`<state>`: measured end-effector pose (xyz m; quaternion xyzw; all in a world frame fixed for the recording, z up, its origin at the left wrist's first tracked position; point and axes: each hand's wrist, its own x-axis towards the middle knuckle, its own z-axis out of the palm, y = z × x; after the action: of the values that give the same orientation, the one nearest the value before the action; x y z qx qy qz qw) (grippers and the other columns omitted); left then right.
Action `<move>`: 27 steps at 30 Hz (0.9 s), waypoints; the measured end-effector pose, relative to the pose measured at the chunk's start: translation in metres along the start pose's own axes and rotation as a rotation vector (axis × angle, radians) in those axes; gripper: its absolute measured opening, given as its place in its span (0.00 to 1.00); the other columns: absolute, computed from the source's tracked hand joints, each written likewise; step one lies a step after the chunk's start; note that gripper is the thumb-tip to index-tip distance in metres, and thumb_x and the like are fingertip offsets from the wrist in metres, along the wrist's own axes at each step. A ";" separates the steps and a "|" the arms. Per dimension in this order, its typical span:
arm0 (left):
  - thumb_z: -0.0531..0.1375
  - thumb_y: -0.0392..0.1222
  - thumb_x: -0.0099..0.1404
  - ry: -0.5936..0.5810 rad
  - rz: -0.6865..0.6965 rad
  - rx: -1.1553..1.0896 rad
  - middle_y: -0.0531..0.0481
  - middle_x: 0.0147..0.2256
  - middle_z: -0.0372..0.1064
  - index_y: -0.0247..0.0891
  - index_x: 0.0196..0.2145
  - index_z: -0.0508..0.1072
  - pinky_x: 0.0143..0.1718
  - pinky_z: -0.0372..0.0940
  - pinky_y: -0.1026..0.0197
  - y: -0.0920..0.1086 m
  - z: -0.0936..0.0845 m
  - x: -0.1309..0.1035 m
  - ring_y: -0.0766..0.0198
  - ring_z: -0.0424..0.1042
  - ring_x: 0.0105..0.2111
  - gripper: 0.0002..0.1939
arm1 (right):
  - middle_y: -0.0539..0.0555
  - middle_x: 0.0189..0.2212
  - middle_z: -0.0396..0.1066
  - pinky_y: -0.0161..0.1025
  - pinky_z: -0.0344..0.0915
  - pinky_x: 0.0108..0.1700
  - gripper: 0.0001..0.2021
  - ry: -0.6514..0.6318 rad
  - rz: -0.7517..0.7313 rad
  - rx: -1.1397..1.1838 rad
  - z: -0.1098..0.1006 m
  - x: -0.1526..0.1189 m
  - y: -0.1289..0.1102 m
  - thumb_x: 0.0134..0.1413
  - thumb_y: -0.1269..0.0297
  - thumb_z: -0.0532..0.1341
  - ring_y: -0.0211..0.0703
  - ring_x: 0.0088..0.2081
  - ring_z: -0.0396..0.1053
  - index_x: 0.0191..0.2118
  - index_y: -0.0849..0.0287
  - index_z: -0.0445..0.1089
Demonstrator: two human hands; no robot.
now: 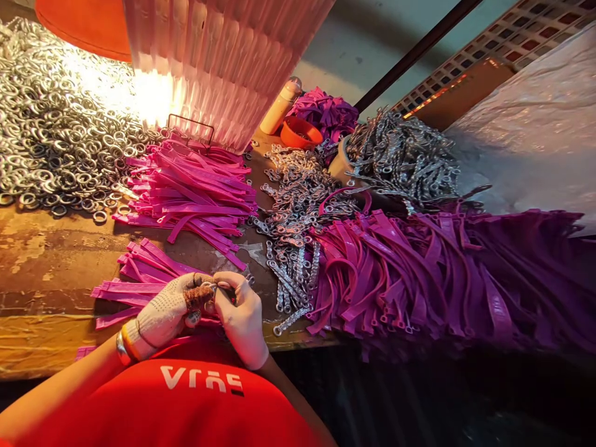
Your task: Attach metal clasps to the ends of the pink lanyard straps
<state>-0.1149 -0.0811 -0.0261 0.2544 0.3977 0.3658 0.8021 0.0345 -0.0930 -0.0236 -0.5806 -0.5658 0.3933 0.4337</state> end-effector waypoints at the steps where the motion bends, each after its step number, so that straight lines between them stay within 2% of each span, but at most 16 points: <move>1: 0.70 0.51 0.58 -0.011 -0.010 0.008 0.55 0.26 0.64 0.34 0.41 0.73 0.16 0.48 0.71 0.000 -0.001 -0.001 0.77 0.54 0.17 0.20 | 0.51 0.39 0.77 0.41 0.69 0.47 0.09 -0.002 -0.014 -0.016 0.000 0.000 0.000 0.57 0.66 0.61 0.43 0.40 0.74 0.44 0.53 0.74; 3: 0.71 0.50 0.57 -0.030 -0.015 0.008 0.56 0.26 0.62 0.35 0.40 0.72 0.16 0.48 0.71 -0.001 -0.001 -0.004 0.77 0.53 0.18 0.20 | 0.51 0.38 0.77 0.40 0.69 0.46 0.09 -0.018 0.009 0.004 0.000 0.001 -0.001 0.57 0.66 0.61 0.42 0.39 0.73 0.43 0.53 0.74; 8: 0.68 0.48 0.61 -0.031 0.019 0.152 0.59 0.25 0.63 0.39 0.39 0.66 0.17 0.51 0.70 -0.002 -0.001 -0.012 0.74 0.54 0.18 0.16 | 0.49 0.31 0.73 0.35 0.66 0.36 0.07 -0.048 0.255 0.185 0.000 0.003 -0.011 0.50 0.65 0.63 0.40 0.33 0.69 0.37 0.56 0.74; 10: 0.67 0.47 0.62 0.010 0.075 0.311 0.58 0.26 0.65 0.39 0.39 0.68 0.21 0.55 0.69 0.002 0.000 -0.015 0.72 0.58 0.21 0.14 | 0.47 0.29 0.70 0.34 0.63 0.32 0.08 -0.058 0.320 0.254 0.000 0.004 -0.012 0.48 0.64 0.64 0.37 0.29 0.66 0.36 0.57 0.74; 13: 0.66 0.43 0.62 0.052 0.221 0.550 0.52 0.32 0.71 0.37 0.36 0.72 0.31 0.63 0.66 0.011 0.001 -0.017 0.66 0.67 0.30 0.09 | 0.43 0.23 0.63 0.33 0.54 0.24 0.09 -0.105 0.421 0.395 0.001 0.003 -0.013 0.46 0.63 0.64 0.33 0.22 0.57 0.36 0.57 0.72; 15: 0.65 0.42 0.62 0.040 0.223 0.599 0.51 0.31 0.72 0.36 0.34 0.74 0.31 0.63 0.66 0.018 -0.001 -0.017 0.65 0.67 0.30 0.07 | 0.41 0.19 0.59 0.33 0.49 0.22 0.10 -0.140 0.464 0.467 0.001 0.003 -0.014 0.45 0.63 0.63 0.32 0.19 0.52 0.36 0.57 0.70; 18: 0.62 0.46 0.65 -0.037 0.010 0.451 0.55 0.22 0.66 0.37 0.41 0.74 0.18 0.53 0.68 0.023 -0.009 -0.019 0.70 0.58 0.18 0.10 | 0.40 0.17 0.58 0.32 0.47 0.21 0.09 -0.154 0.448 0.495 -0.001 0.003 -0.018 0.45 0.64 0.62 0.32 0.18 0.52 0.36 0.57 0.70; 20: 0.61 0.49 0.67 -0.078 -0.084 0.340 0.55 0.20 0.66 0.37 0.48 0.72 0.14 0.47 0.68 0.023 -0.016 -0.020 0.72 0.53 0.13 0.16 | 0.41 0.17 0.58 0.32 0.47 0.21 0.09 -0.147 0.434 0.488 -0.002 0.004 -0.021 0.46 0.64 0.62 0.31 0.18 0.52 0.36 0.58 0.70; 23: 0.62 0.51 0.66 -0.090 -0.062 0.282 0.51 0.23 0.71 0.36 0.53 0.72 0.14 0.47 0.69 0.020 -0.023 -0.020 0.73 0.54 0.13 0.22 | 0.41 0.18 0.59 0.32 0.49 0.22 0.09 -0.136 0.416 0.419 -0.002 0.005 -0.020 0.47 0.64 0.62 0.31 0.18 0.52 0.36 0.58 0.70; 27: 0.62 0.54 0.66 -0.026 -0.019 0.223 0.51 0.21 0.70 0.34 0.47 0.74 0.13 0.47 0.70 0.015 -0.022 -0.016 0.74 0.54 0.13 0.21 | 0.46 0.25 0.67 0.34 0.60 0.28 0.08 -0.105 0.285 0.224 0.001 0.003 -0.013 0.50 0.64 0.62 0.36 0.26 0.63 0.37 0.57 0.73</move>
<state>-0.1456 -0.0822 -0.0199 0.3430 0.4277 0.3081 0.7775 0.0301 -0.0905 -0.0116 -0.5813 -0.4524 0.5412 0.4055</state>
